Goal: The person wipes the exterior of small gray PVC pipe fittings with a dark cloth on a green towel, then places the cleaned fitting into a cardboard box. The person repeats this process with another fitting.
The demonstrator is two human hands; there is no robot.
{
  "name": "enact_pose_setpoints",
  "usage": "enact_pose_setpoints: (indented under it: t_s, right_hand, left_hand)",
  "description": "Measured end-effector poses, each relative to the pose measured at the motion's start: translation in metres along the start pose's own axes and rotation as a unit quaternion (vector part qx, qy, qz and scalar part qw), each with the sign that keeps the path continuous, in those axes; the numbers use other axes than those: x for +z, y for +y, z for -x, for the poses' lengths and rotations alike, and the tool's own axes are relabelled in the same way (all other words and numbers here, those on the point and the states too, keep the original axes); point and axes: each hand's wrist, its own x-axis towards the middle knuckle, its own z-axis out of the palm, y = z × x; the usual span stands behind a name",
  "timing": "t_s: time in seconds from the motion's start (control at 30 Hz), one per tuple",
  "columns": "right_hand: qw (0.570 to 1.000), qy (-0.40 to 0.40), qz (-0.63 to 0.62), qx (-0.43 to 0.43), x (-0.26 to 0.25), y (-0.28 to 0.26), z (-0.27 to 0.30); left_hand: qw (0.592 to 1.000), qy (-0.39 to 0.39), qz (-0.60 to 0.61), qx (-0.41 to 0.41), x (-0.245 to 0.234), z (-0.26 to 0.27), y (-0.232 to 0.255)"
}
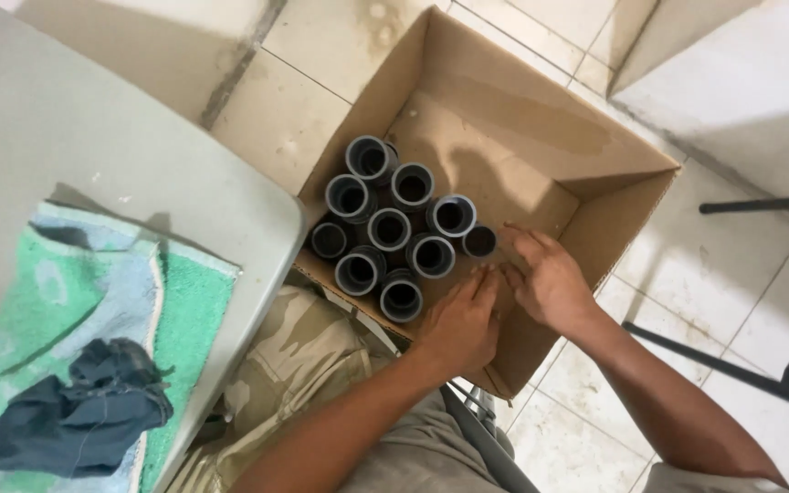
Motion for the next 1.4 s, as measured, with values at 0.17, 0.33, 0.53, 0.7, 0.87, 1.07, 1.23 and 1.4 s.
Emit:
enact_pose_setpoints:
  t_s: [0.17,0.33,0.53,0.7,0.87,1.07,1.23,1.4]
  right_hand:
    - [0.985,0.070,-0.144,-0.067,-0.015,-0.110,-0.013]
    - [0.968,0.037,-0.195,-0.152,0.015,-0.254,-0.036]
    - [0.888,-0.056,-0.373,-0.261,0.109,-0.370,-0.037]
    - [0.868,-0.110,-0.400,-0.272,0.172,-0.439,-0.023]
    - [0.876,-0.069,-0.344,-0.330,0.227,-0.485,-0.018]
    - [0.903,-0.036,-0.278,-0.325,0.267,-0.486,-0.029]
    - [0.917,-0.040,-0.265,-0.295,0.272,-0.483,-0.029]
    - [0.953,-0.049,-0.221,-0.203,0.268,-0.497,-0.026]
  left_hand:
    - [0.948,0.287,0.041,0.132,-0.069,0.068,0.010]
    - [0.859,0.497,-0.062,0.109,-0.138,0.152,-0.008]
    - [0.750,0.662,-0.022,0.002,-0.166,0.259,-0.055]
    - [0.649,0.760,0.028,-0.019,-0.176,0.320,-0.079]
    - [0.589,0.806,0.051,-0.032,-0.184,0.346,-0.105]
    - [0.576,0.814,0.041,-0.060,-0.186,0.353,-0.125]
    - [0.579,0.814,0.007,-0.043,-0.178,0.340,-0.130]
    - [0.636,0.759,0.015,-0.141,-0.196,0.349,-0.134]
